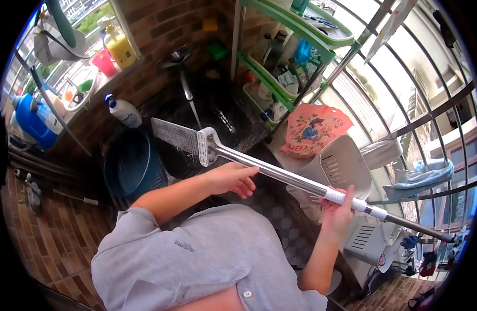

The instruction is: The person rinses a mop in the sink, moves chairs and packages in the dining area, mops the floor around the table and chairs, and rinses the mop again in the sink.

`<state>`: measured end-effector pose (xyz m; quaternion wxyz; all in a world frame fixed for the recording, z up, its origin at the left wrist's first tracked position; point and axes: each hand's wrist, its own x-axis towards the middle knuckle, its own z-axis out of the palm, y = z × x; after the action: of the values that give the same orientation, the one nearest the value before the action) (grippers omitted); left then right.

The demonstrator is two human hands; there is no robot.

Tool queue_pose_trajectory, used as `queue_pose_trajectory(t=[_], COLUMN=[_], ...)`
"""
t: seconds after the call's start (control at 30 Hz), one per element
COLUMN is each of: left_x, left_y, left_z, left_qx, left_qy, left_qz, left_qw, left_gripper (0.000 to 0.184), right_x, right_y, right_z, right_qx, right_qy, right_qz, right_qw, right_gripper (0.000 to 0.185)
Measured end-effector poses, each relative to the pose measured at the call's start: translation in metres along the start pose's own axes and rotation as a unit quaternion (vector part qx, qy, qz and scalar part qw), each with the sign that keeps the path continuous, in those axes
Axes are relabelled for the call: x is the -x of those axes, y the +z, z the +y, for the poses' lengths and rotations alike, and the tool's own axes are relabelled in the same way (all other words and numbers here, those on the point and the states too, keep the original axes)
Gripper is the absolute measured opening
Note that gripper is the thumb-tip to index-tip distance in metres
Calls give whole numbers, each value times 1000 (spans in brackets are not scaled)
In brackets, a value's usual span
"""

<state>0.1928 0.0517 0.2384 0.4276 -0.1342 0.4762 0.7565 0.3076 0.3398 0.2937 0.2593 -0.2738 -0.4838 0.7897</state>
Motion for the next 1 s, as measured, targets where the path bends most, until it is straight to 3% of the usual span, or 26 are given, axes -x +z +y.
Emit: queue_pose_trajectory(t=[0.03,0.07,0.1,0.13,0.17,0.2,0.23,0.27,0.3,0.37,0.4,0.43,0.47,0.5,0.53,0.57,0.6,0.67,0.7,0.77,0.8,0.87,0.93,0.97,1.0], left_x=[12,21,29,12,-9,-35,-63,-98,-132,-164,-192,-177,-190,-210,-173,-166,-184,-170,-172,-156,-154,-147,-140,-134,-140], left_y=[-14,-28,-40,-67,-90,-118,-155,-204,-242,-278,-310,-274,-280,-292,-229,-206,-212,-134,-92,-14,18,74,123,154,179], left_z=[22,49,85,113,149,187,225,264,287,321,340,328,332,331,306,281,263,173,128,14,-40,-126,-186,-206,-225], left_qx=[-146,-290,-299,-238,-246,-320,-386,-460,-522,-642,-693,-729,-755,-753,-749,-754,-745,-674,-634,-586,-584,-603,-643,-682,-694], left_qy=[0,2,107,223,340,481,547,553,518,421,365,292,285,280,231,282,392,543,542,498,460,262,87,17,17], left_qz=[-100,-202,-150,-78,46,183,299,338,469,448,348,380,353,386,399,416,365,272,197,-1,-78,-195,-263,-298,-315], left_qw=[984,935,936,942,907,796,680,607,489,458,515,489,473,453,477,422,398,421,515,639,664,728,714,668,648], left_gripper=[37,34,25,28,25,29,38,50,67,90,93,93,91,89,89,81,66,39,27,15,14,15,20,24,24], right_x=[0,2,0,5,7,10,14,22,35,59,70,88,96,116,133,150,168,203,193,227,243,275,298,309,323], right_y=[-1,-4,-13,-20,-34,-51,-66,-71,-85,-115,-134,-136,-177,-185,-196,-219,-239,-265,-289,-321,-336,-384,-418,-437,-460], right_z=[-17,-31,-43,-60,-76,-92,-108,-120,-139,-168,-181,-192,-196,-204,-211,-217,-220,-224,-219,-220,-220,-213,-199,-194,-189], right_qx=[11,29,41,53,44,69,58,34,57,49,50,62,57,53,78,83,86,89,101,107,101,114,158,161,157], right_qy=[-7,-24,-37,-46,-52,-56,-82,-107,-84,-106,-110,-139,-156,-175,-195,-224,-233,-273,-255,-277,-295,-298,-267,-255,-234], right_qz=[50,71,123,133,177,218,238,298,290,293,345,355,340,375,411,435,457,496,520,553,571,609,656,677,705], right_qw=[999,997,991,989,982,972,966,948,952,949,931,923,926,909,887,868,854,820,809,778,759,727,687,672,650], right_gripper=[39,41,42,41,39,38,41,41,40,33,32,34,38,39,39,40,42,46,48,51,52,51,52,53,53])
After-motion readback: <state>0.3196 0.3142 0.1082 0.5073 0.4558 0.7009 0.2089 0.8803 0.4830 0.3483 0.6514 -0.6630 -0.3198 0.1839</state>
